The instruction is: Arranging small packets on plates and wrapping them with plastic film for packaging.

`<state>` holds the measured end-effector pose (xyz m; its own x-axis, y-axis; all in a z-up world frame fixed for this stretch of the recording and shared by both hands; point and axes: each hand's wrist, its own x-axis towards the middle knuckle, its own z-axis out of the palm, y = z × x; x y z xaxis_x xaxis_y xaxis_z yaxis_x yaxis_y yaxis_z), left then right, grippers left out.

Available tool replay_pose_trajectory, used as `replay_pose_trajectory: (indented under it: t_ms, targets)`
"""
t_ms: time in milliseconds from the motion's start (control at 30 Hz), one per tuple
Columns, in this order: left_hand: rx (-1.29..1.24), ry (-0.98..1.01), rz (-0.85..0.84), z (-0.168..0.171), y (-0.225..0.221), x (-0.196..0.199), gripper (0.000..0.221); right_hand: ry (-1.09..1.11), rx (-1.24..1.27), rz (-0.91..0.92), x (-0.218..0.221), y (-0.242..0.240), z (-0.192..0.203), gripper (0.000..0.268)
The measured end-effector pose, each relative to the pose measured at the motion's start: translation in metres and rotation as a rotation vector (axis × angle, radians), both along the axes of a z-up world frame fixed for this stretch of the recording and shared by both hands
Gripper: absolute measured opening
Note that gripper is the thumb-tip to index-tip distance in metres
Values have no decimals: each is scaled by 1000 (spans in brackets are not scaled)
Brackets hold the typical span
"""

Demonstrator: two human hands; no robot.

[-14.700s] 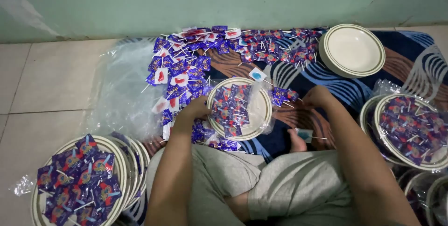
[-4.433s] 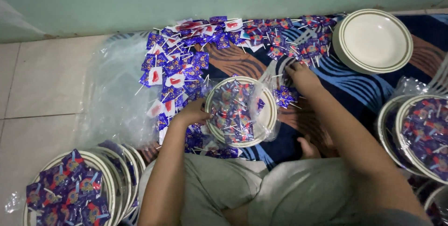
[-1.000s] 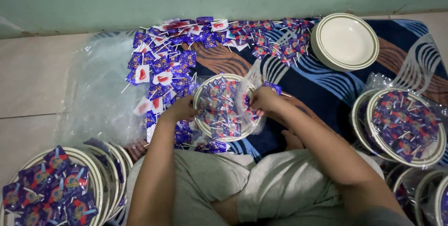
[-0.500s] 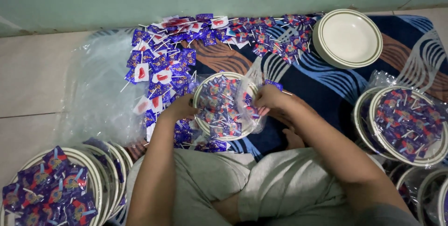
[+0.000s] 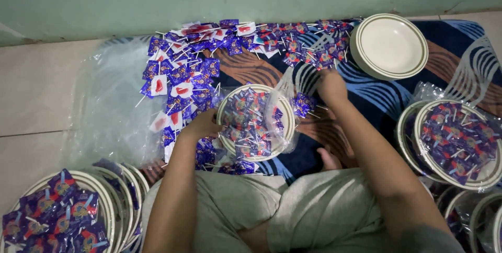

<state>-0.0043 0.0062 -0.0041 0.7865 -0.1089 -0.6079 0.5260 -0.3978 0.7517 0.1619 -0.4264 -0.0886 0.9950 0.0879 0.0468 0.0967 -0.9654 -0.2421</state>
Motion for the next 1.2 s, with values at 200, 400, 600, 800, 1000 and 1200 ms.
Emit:
replay_pose_trajectory:
  t_ms: [200,400,600,800,1000,1200]
  targets:
    - [-74,-4,40,-18,3,1,73,264,-310,137,-9,-16,2,70]
    - [-75,8,56,-16,4,0,75,234,-314,123,5,-7,-39,41]
    - [-67,-7,52,-4,0,1,68,-97,-116,98,8,-22,-15,21]
    - [-63,-15,45,-8,-1,-3,66,112,-1,103,-13,-17,34,53]
    - [-37,-8,12,0,-1,1,66,168,96,-133,20,-81,-71,42]
    - [-1,-25,-22,-18,4,3,63,391,475,-163,-16,-47,71,38]
